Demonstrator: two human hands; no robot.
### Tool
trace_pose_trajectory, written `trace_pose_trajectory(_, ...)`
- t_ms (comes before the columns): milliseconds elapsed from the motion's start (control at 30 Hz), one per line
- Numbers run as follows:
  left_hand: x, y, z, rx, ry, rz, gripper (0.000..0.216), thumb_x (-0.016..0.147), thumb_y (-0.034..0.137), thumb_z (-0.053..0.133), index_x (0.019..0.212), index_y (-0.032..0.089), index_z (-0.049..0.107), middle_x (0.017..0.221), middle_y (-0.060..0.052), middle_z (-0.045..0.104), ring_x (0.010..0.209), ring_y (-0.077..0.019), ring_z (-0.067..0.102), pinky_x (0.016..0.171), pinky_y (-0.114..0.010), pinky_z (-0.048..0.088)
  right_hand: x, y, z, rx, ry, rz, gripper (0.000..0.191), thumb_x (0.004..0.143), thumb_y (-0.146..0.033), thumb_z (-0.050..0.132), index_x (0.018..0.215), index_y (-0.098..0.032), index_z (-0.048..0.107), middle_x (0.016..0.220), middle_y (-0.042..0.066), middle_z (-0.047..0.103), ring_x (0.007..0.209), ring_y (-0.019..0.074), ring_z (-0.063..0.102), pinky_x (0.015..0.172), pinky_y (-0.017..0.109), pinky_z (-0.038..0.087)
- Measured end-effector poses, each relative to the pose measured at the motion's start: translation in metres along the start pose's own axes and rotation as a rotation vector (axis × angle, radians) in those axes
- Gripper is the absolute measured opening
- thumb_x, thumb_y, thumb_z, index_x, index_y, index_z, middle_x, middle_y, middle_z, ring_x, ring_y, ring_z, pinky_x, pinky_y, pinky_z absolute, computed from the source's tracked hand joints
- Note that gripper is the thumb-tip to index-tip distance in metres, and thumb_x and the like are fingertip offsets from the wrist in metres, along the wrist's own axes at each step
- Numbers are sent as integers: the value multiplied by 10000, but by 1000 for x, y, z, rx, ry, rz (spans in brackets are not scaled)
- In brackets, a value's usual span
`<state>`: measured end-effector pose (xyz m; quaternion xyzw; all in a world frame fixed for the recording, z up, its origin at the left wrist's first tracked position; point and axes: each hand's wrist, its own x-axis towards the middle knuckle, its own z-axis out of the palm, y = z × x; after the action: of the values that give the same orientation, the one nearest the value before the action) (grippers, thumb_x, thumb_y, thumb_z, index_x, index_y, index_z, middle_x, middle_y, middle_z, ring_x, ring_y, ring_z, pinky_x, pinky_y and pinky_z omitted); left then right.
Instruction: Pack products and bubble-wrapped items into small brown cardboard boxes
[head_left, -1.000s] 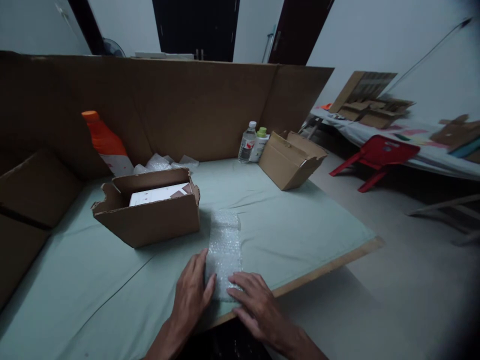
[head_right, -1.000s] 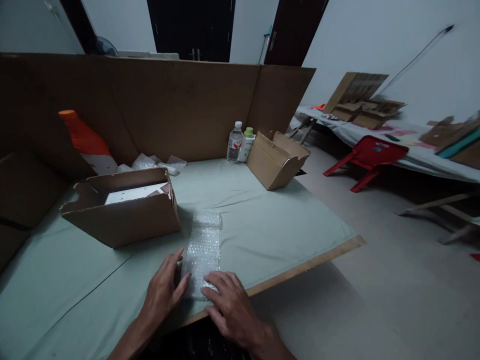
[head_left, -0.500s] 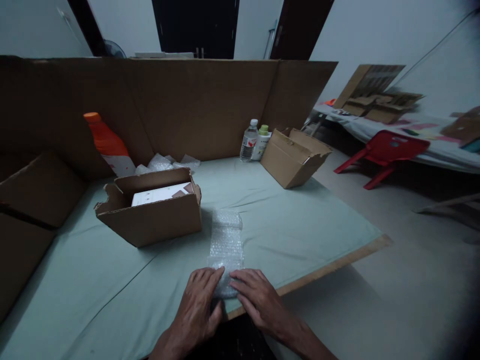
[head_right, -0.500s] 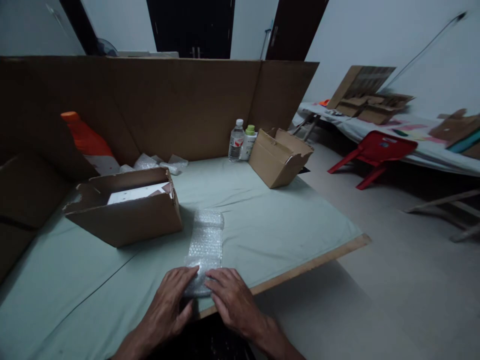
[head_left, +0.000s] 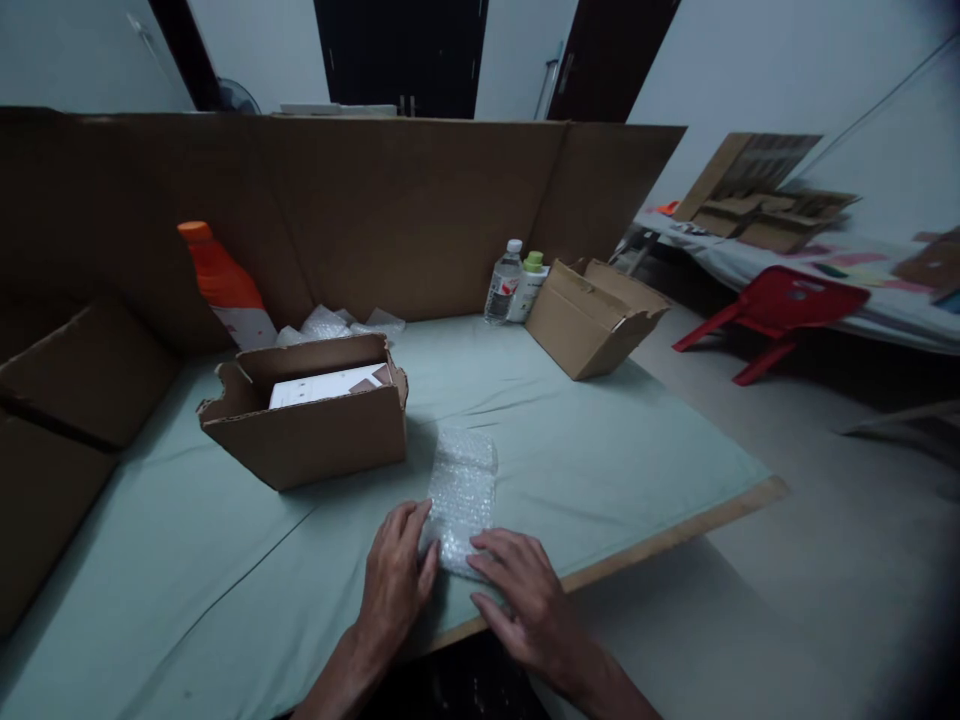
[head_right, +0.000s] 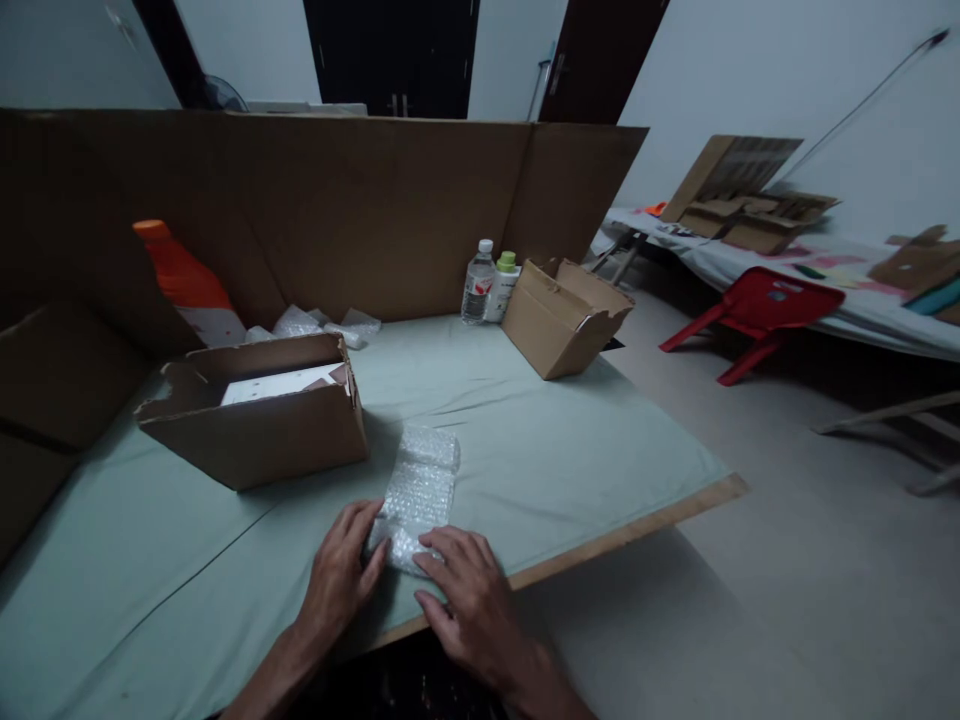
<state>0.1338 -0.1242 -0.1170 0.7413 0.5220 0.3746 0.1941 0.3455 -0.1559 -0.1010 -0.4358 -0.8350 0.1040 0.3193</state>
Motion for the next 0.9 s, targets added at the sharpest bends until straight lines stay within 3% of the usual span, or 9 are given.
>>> trace_pose_trajectory(100,-6,0,-3,30,17,115,479,878,172,557,1355,190,526,1298,-149,613,1200,-273,583,1013,-466,497,7,0,7,8,-26,24,333,889,-110,566,1192,-237,619,1177,103,702,1102,280,629,916,477,507)
trace_pose_trajectory(200,-16,-1,-10,-8,-53,188,534,870,98,523,1389,216,477,1254,-127,641,1164,-254,598,988,-442,503,14,2,9,105,-29,92,259,938,-132,531,1149,-229,644,1066,86,736,986,242,664,858,426,527)
trace_pose_trajectory(300,-21,-2,-14,-76,-99,143,567,881,74,500,1420,232,420,1072,-80,697,966,-204,651,850,-367,544,14,2,4,209,-109,151,221,956,-184,544,1140,-232,659,1020,63,750,935,216,679,848,395,542)
trace_pose_trajectory(367,-18,-3,-14,-91,-112,112,574,887,97,524,1429,240,400,1021,-59,706,892,-191,657,796,-345,550,11,1,0,201,-92,156,249,952,-191,555,1179,-234,646,1061,65,744,980,217,675,885,400,540)
trace_pose_trajectory(500,-5,-7,-5,-31,-54,102,492,916,140,523,1394,218,435,1069,-78,702,932,-212,661,822,-380,555,7,0,-2,21,61,84,313,916,-150,576,1216,-228,624,1255,109,665,1143,256,613,927,435,519)
trace_pose_trajectory(567,0,-10,-1,16,-14,89,439,931,158,513,1365,194,464,1124,-105,678,1002,-232,646,868,-413,549,8,1,1,-41,58,34,318,890,-134,599,1192,-225,630,1272,113,654,1158,270,603,927,447,513)
trace_pose_trajectory(733,-7,-12,-6,58,-19,172,523,896,165,566,1402,209,439,1273,-128,612,1164,-265,576,974,-461,507,18,5,12,-10,40,36,310,890,-102,582,1169,-227,633,1138,88,721,1056,251,652,891,432,521)
trace_pose_trajectory(800,-14,-12,-12,22,-47,192,548,889,121,538,1412,233,423,1225,-104,643,1118,-245,597,951,-439,516,21,6,12,70,31,72,268,914,-132,581,1159,-226,637,1053,72,744,966,234,672,841,406,533)
trace_pose_trajectory(900,-22,-12,-20,-55,-72,143,578,885,103,519,1430,247,391,1079,-68,691,952,-209,638,835,-382,546,21,5,7,187,-93,127,241,931,-191,603,1164,-233,645,1009,50,758,904,217,677,800,373,546)
